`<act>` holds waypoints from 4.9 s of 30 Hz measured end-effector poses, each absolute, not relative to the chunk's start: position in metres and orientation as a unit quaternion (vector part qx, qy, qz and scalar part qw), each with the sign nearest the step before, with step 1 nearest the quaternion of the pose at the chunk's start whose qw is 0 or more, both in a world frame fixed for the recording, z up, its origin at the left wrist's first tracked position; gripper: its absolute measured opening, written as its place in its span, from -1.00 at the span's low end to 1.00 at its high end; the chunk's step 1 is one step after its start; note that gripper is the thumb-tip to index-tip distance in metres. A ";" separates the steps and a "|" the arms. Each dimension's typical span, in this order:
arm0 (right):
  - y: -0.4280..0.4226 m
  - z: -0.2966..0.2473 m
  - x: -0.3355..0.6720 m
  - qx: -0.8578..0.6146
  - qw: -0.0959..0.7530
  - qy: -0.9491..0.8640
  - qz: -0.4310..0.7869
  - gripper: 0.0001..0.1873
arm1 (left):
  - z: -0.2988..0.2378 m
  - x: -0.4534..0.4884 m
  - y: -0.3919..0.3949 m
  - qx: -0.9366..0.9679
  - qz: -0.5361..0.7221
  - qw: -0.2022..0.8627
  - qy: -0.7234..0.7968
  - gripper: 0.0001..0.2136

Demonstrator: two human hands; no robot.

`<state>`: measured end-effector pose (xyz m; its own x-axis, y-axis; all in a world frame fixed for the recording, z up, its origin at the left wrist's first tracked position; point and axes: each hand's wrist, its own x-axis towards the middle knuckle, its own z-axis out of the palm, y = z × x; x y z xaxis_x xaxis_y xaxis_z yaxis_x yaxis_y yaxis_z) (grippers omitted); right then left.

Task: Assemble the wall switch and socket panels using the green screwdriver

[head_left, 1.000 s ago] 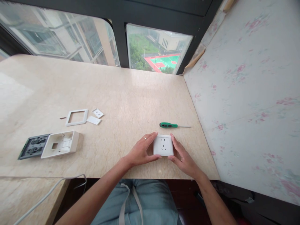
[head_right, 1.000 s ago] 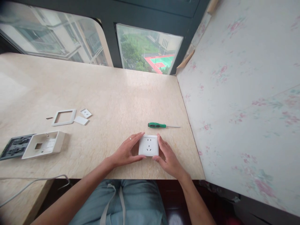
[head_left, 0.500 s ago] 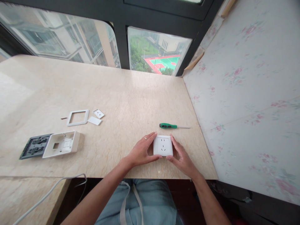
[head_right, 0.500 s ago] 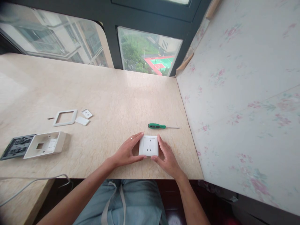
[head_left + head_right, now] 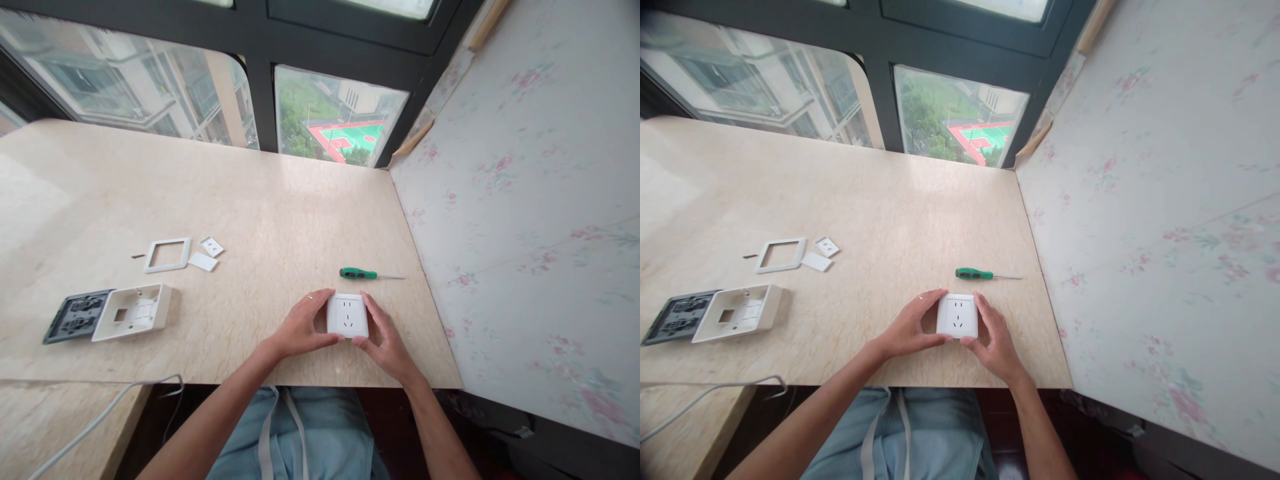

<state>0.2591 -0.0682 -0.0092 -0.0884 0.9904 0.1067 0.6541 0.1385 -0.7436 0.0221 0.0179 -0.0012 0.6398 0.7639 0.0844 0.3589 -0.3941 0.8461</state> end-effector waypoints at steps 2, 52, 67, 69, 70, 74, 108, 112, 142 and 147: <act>-0.068 -0.010 0.260 -0.596 0.308 -0.692 0.265 -0.14 | 0.000 0.022 0.018 0.800 0.241 0.426 0.346 -0.20; -0.057 0.003 0.259 -0.601 0.270 -0.689 0.302 -0.02 | 0.001 0.028 0.017 0.846 0.238 0.336 0.339 -0.22; -0.061 -0.010 0.252 -0.598 0.326 -0.671 0.292 -0.02 | -0.003 0.029 0.015 0.844 0.227 0.330 0.355 -0.09; -0.062 -0.011 0.252 -0.601 0.333 -0.668 0.286 -0.02 | -0.002 0.029 0.016 0.844 0.227 0.332 0.356 -0.08; -0.062 -0.012 0.252 -0.602 0.336 -0.666 0.285 -0.03 | -0.002 0.029 0.016 0.844 0.226 0.333 0.356 -0.09; -0.062 -0.012 0.251 -0.599 0.343 -0.663 0.289 -0.04 | -0.002 0.028 0.016 0.844 0.225 0.335 0.353 -0.11; -0.057 -0.008 0.261 -0.603 0.278 -0.702 0.258 -0.10 | 0.007 0.028 0.019 0.873 0.230 0.293 0.316 -0.23; -0.059 -0.014 0.258 -0.599 0.307 -0.696 0.250 -0.09 | 0.007 0.028 0.017 0.875 0.226 0.284 0.322 -0.22; -0.060 -0.020 0.257 -0.577 0.319 -0.712 0.242 -0.10 | -0.007 0.023 0.007 0.887 0.229 0.212 0.341 -0.18; -0.060 -0.017 0.257 -0.578 0.327 -0.700 0.264 -0.10 | -0.007 0.025 0.005 0.878 0.230 0.234 0.348 -0.19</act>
<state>0.2565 -0.0598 -0.0174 -0.1185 0.9811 0.1530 0.6363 0.1933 -0.7469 0.0246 0.0054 -0.0068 0.6522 0.7186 0.2415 0.5026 -0.6484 0.5719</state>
